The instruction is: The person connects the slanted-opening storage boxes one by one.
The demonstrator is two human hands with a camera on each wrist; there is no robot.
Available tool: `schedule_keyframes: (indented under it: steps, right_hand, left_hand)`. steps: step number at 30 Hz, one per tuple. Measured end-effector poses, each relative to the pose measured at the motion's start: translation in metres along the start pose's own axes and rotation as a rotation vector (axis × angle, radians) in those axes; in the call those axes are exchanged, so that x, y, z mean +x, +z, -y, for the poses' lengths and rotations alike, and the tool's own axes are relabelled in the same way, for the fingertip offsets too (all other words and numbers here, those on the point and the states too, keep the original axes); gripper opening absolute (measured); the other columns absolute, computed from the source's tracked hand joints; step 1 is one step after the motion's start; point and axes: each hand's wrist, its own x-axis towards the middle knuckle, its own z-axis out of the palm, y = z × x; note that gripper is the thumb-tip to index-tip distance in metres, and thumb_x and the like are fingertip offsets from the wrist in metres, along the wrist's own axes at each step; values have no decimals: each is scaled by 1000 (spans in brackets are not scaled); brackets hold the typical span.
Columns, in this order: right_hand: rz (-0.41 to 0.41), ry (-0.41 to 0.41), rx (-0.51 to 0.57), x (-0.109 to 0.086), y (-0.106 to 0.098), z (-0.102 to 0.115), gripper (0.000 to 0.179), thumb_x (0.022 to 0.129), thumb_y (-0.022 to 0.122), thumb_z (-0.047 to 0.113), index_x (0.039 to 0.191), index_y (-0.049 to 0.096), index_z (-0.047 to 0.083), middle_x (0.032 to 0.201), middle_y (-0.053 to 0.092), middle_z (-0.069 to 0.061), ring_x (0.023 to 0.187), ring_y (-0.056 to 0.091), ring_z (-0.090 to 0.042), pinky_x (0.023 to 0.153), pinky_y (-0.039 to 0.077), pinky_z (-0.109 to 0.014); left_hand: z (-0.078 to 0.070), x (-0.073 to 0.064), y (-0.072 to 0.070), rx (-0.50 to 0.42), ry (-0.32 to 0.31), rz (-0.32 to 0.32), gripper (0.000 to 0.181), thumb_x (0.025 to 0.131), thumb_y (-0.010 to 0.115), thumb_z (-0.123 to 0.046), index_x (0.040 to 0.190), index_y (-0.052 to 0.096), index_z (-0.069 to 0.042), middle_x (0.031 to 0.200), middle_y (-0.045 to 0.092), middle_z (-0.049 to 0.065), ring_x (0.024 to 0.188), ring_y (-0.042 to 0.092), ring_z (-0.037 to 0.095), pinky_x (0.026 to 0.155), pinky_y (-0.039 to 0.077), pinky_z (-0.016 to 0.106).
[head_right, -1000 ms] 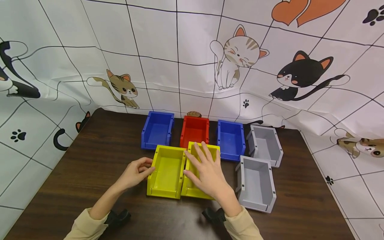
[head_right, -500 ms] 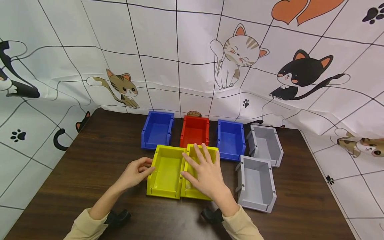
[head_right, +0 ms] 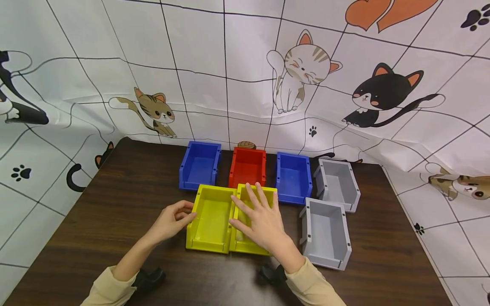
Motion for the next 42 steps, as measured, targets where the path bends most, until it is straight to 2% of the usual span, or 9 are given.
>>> schedule_keyframes:
  steps: [7,11,19,27,29,35,38,42]
  right_hand:
    - [49,18,5,0,3,1,58,91,44,59,144,36,35,155,15,-4,143,1,-26,106,0,-65]
    - [40,25,6,-1,7,0,58,90,47,58,143,37,34,155,16,-4,143,2,-27,106,3,-65]
    - [54,11,5,-6,28,2,62,91,45,59,145,34,32,154,18,-8,142,6,-30,104,6,-68]
    - [64,-12,-62,1,20,5,62,88,49,60,143,38,32,155,17,-6,143,2,-27,104,4,-67]
    - [70,-24,-49,2,18,5,63,88,50,59,142,41,29,154,20,-8,143,3,-28,104,4,-67]
    - [34,-66,3,4,16,4,63,87,55,55,138,49,20,147,36,-11,140,21,-31,104,19,-64]
    - [-47,-78,56,2,16,3,59,85,64,48,132,55,15,138,47,-12,132,36,-31,101,31,-58]
    - [-168,-83,113,-1,13,-2,52,80,74,35,123,61,10,125,57,-12,115,52,-30,89,45,-49]
  left_hand:
    - [3,-1,0,-1,0,1,26,90,63,-8,111,58,7,97,64,15,74,65,18,59,54,29]
    - [3,0,0,-7,-3,-1,26,90,63,-9,111,58,6,96,64,14,74,65,17,59,54,27]
    - [3,-3,-2,-1,0,-4,26,89,63,-8,110,58,6,97,65,15,74,65,18,59,53,27]
    - [4,-4,-5,4,9,-5,26,90,63,-9,110,57,6,99,64,17,76,66,21,58,53,26]
    - [3,-4,-4,7,8,-13,26,90,62,-9,110,58,7,98,65,17,75,66,21,58,53,27]
    - [3,-3,-2,4,-9,-33,25,89,64,-7,109,59,6,97,65,15,74,65,18,59,54,31]
    - [4,-2,-2,0,-5,-26,26,89,64,-8,109,58,7,97,65,15,74,65,18,59,54,30]
    - [4,-2,-2,-8,-11,-27,26,89,64,-9,109,58,6,97,65,15,75,65,18,60,55,32]
